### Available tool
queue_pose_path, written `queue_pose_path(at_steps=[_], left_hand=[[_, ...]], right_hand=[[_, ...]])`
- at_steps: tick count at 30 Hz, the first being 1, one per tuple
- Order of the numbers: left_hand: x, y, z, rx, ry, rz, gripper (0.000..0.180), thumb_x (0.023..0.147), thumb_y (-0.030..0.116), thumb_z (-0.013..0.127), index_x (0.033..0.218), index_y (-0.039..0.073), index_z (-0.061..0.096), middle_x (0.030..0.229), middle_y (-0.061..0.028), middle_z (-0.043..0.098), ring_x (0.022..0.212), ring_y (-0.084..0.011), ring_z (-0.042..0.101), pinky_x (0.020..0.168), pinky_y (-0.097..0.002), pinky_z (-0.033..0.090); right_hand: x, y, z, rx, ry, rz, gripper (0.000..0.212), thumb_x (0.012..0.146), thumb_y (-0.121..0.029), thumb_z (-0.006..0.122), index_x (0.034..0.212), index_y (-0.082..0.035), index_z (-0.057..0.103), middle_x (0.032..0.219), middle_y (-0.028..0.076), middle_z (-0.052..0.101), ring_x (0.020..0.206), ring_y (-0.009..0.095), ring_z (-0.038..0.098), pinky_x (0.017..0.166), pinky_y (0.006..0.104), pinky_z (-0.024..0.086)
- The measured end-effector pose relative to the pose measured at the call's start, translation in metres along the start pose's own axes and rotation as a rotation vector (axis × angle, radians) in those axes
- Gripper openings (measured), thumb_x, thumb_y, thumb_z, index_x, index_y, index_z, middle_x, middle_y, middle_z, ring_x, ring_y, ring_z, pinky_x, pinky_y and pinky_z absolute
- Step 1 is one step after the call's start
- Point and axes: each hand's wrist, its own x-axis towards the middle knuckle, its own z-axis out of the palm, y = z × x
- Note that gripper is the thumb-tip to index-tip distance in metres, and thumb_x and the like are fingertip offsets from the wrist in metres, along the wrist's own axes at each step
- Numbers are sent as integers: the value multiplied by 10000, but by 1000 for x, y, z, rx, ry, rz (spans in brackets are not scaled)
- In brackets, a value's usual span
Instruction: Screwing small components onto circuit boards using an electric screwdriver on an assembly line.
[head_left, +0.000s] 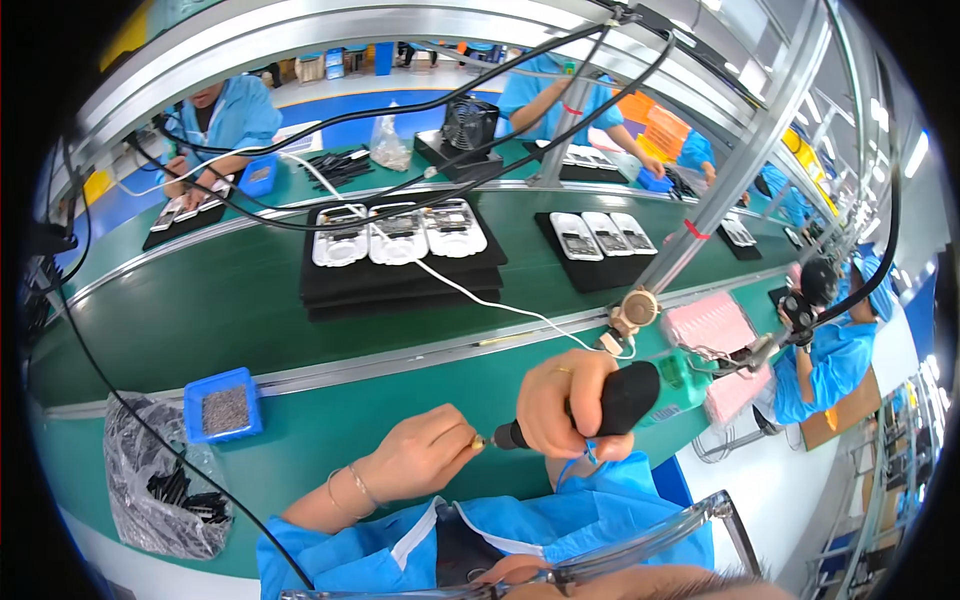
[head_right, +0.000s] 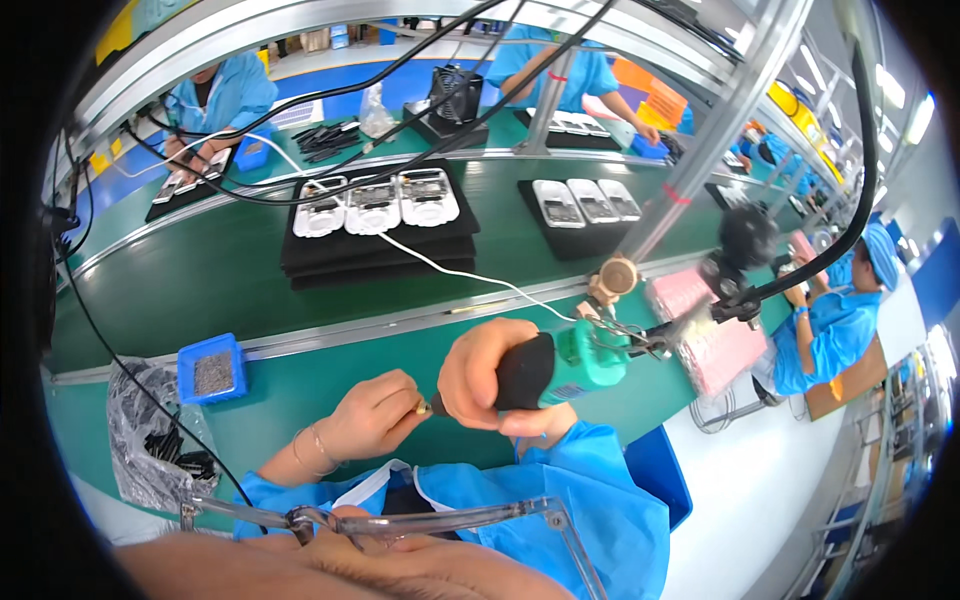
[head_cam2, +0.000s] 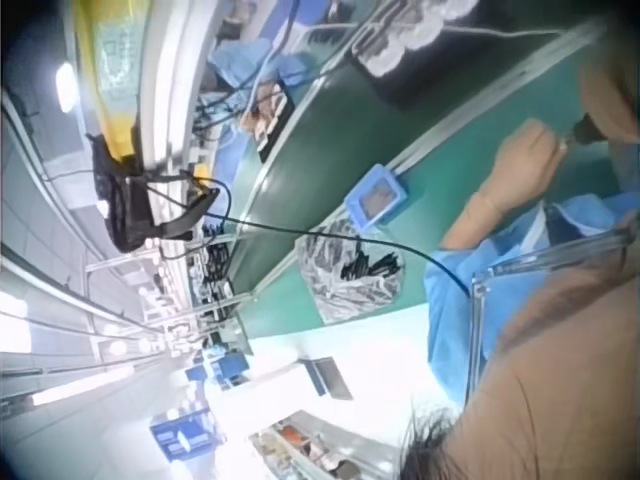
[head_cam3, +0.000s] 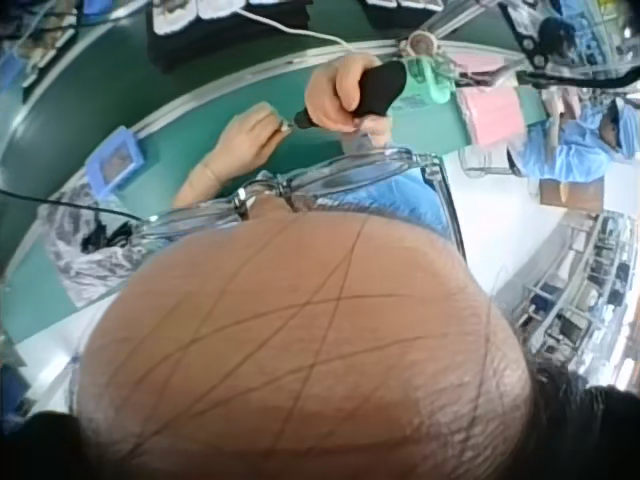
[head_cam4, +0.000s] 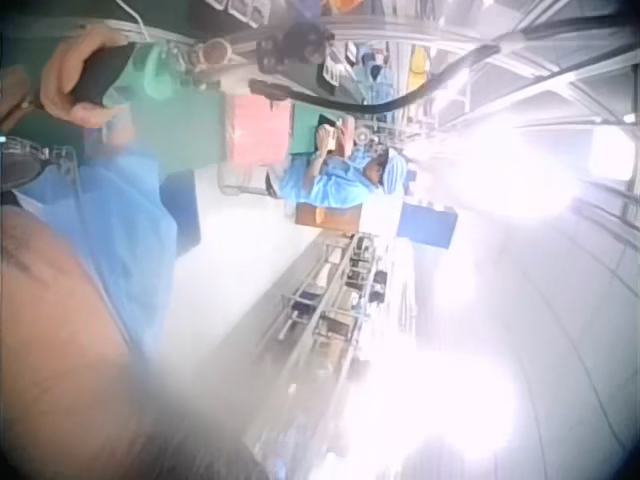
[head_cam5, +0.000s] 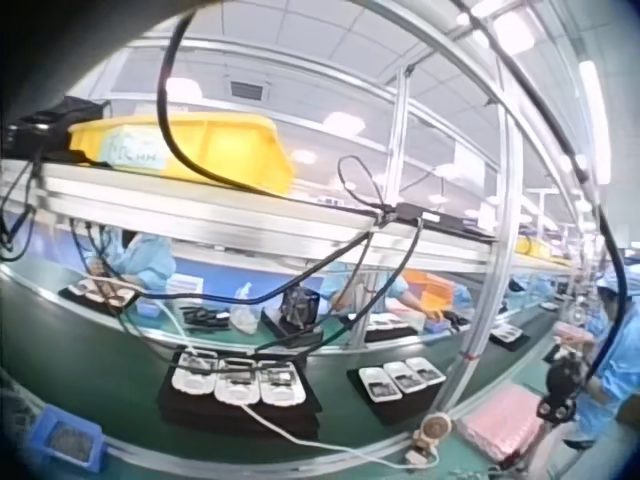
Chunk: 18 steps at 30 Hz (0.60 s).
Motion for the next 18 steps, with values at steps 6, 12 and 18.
queue_pose_path(at_steps=[6,12,18], left_hand=[[7,7,4,-48,33,95,167,673,-1,671,739,-9,518,729,-115,504,603,-248,530,480,-318,435],[7,10,13,-61,17,84,188,664,6,680,765,-13,523,750,-119,510,628,-255,540,506,-319,446],[21,3,11,-261,-136,-221,292,797,147,624,1039,6,545,1048,-152,558,914,-327,567,771,-364,477]], right_hand=[[5,-6,1,124,-147,-136,229,688,-59,700,824,-10,523,639,53,533,496,140,521,401,231,385],[3,-11,6,93,-156,-136,243,685,-83,721,814,-6,531,640,63,549,486,151,521,377,237,375],[-6,-36,3,-2,-223,-150,249,700,-111,722,835,-5,543,645,70,556,488,171,544,377,254,395]])
